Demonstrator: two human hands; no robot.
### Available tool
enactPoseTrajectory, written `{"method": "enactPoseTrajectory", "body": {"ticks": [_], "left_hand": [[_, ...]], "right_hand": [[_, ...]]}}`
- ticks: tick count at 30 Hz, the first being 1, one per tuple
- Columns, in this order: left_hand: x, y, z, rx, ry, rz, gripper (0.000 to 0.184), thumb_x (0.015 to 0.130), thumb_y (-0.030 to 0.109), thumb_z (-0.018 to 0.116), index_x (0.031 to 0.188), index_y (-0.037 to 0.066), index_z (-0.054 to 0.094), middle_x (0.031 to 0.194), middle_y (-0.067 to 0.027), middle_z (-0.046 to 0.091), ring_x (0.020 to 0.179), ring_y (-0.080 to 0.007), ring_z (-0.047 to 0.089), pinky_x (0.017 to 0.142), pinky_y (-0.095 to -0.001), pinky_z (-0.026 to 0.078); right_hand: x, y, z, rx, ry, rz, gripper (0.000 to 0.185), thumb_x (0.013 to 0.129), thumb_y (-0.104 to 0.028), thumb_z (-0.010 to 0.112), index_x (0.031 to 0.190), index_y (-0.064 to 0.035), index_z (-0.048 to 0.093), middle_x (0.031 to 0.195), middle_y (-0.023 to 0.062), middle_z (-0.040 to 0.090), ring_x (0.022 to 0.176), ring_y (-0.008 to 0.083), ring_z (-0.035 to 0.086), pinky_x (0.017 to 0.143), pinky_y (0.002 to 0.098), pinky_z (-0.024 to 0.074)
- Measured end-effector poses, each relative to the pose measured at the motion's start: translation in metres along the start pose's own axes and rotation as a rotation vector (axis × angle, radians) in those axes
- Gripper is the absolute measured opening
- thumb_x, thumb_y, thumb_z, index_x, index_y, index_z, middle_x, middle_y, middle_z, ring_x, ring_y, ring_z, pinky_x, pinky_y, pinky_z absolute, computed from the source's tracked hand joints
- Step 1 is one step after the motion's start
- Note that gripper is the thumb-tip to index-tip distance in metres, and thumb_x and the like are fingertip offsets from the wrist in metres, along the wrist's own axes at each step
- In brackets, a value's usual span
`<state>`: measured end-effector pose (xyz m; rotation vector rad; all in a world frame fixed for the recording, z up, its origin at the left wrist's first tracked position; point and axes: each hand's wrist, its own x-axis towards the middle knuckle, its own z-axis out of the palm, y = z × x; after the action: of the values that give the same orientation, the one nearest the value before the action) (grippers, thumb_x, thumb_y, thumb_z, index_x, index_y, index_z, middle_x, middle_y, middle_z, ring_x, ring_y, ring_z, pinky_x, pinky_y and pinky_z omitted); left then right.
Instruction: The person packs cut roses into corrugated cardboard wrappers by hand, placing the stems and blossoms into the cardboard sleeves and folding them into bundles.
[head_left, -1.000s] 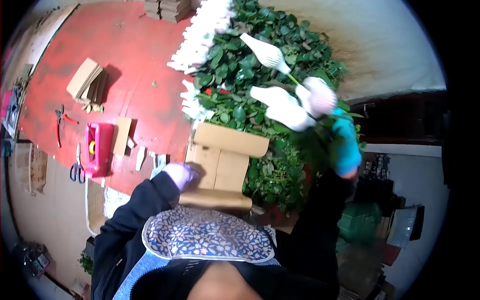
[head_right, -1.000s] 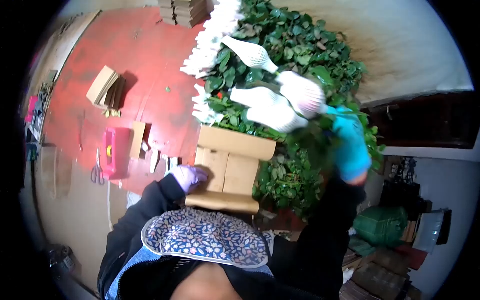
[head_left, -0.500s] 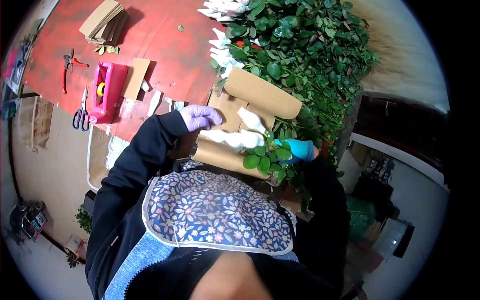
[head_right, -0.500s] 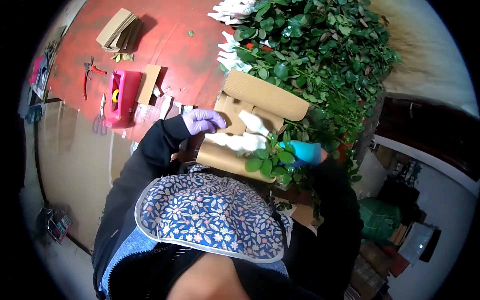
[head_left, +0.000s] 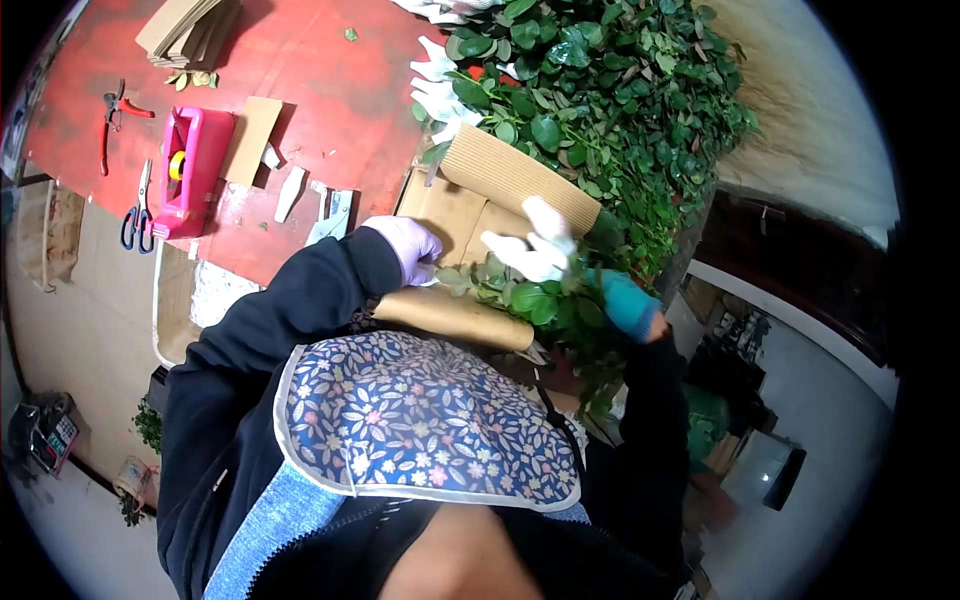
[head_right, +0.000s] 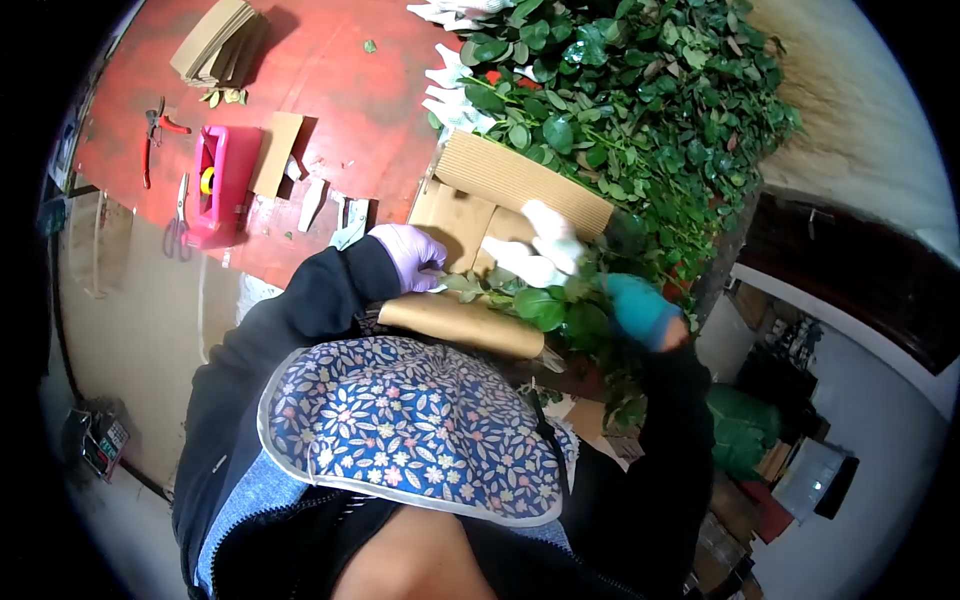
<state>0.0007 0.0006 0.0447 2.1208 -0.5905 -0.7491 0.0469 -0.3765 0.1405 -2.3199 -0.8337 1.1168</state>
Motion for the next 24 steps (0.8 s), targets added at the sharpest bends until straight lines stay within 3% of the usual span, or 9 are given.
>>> {"method": "enactPoseTrajectory", "body": {"ticks": [3,5,7,8,9,10,15,18,24], "left_hand": [[0.004,0.005,-0.003,0.097,-0.063,-0.057,0.019,0.079,0.028,0.07,0.086,0.011,0.067,0.081,-0.0129,0.066,0.076,-0.0329,0.064,0.068,-0.0418,0.05],[0.004,0.0,0.0,0.114,-0.06,-0.052,0.02,0.079,0.029,0.07,0.088,0.012,0.068,0.082,-0.0121,0.067,0.076,-0.0319,0.065,0.068,-0.0414,0.051],[0.005,-0.012,0.012,0.042,0.009,-0.023,0.022,0.076,0.032,0.075,0.082,0.012,0.068,0.075,-0.0113,0.067,0.071,-0.0309,0.065,0.066,-0.0415,0.051],[0.005,-0.018,0.018,-0.082,0.026,-0.052,0.022,0.075,0.031,0.077,0.082,0.012,0.069,0.076,-0.0112,0.067,0.071,-0.0302,0.066,0.067,-0.0403,0.052],[0.004,-0.022,0.019,-0.203,0.045,-0.086,0.023,0.074,0.03,0.079,0.083,0.011,0.069,0.077,-0.0112,0.068,0.071,-0.0294,0.066,0.067,-0.0391,0.052],[0.001,-0.02,0.019,-0.194,0.051,-0.091,0.028,0.072,0.028,0.081,0.089,0.01,0.068,0.077,-0.0118,0.068,0.073,-0.0282,0.067,0.069,-0.0373,0.052],[-0.018,0.002,0.013,-0.2,0.276,-0.146,0.047,0.072,0.019,0.082,0.109,0.006,0.057,0.084,-0.0128,0.07,0.082,-0.0301,0.068,0.073,-0.0388,0.053],[-0.021,0.011,0.007,0.01,0.483,-0.076,0.062,0.067,0.021,0.084,0.112,0.003,0.046,0.1,-0.0169,0.058,0.097,-0.0346,0.06,0.081,-0.0395,0.049],[-0.015,0.019,-0.007,0.161,0.352,0.027,0.063,0.064,0.017,0.084,0.119,0.007,0.055,0.105,-0.0144,0.05,0.098,-0.0327,0.056,0.083,-0.0415,0.048]], "right_hand": [[-0.022,-0.064,-0.038,-0.405,0.03,0.353,0.029,0.079,-0.002,0.063,0.107,-0.0044,0.065,0.098,0.0174,0.066,0.083,0.0372,0.064,0.073,0.0424,0.0511],[-0.022,-0.069,-0.031,-0.42,0.098,0.252,0.028,0.078,-0.002,0.063,0.106,-0.0061,0.065,0.094,0.016,0.066,0.08,0.0371,0.063,0.069,0.0435,0.0508],[-0.004,-0.057,-0.011,-0.383,0.328,0.048,0.026,0.081,-0.021,0.068,0.102,-0.0062,0.066,0.096,0.0178,0.066,0.084,0.0363,0.064,0.071,0.0447,0.0509],[0.017,-0.079,-0.007,-0.094,0.269,0.203,0.026,0.079,-0.016,0.068,0.103,-0.005,0.065,0.095,0.0169,0.065,0.082,0.0345,0.064,0.07,0.0431,0.0511],[0.037,-0.075,0.006,-0.408,0.315,-0.046,0.023,0.077,-0.012,0.066,0.098,-0.0038,0.063,0.091,0.0157,0.064,0.077,0.0327,0.064,0.069,0.0419,0.051],[0.053,-0.055,0.028,-0.35,0.395,-0.136,0.022,0.076,-0.011,0.065,0.096,-0.0039,0.061,0.086,0.0141,0.062,0.075,0.0324,0.063,0.068,0.0413,0.0508],[0.083,-0.051,0.07,-0.45,0.217,-0.063,0.025,0.077,-0.008,0.061,0.102,-0.0044,0.059,0.087,0.0143,0.062,0.077,0.0336,0.064,0.065,0.0428,0.0515],[0.079,-0.051,0.061,-0.372,0.196,0.008,0.033,0.079,-0.007,0.057,0.112,-0.003,0.059,0.089,0.0168,0.063,0.077,0.0362,0.063,0.066,0.044,0.0517],[0.075,-0.048,0.059,-0.305,0.183,0.018,0.037,0.079,-0.007,0.059,0.115,-0.0032,0.059,0.092,0.0171,0.064,0.081,0.0359,0.064,0.07,0.0447,0.0519]]}}
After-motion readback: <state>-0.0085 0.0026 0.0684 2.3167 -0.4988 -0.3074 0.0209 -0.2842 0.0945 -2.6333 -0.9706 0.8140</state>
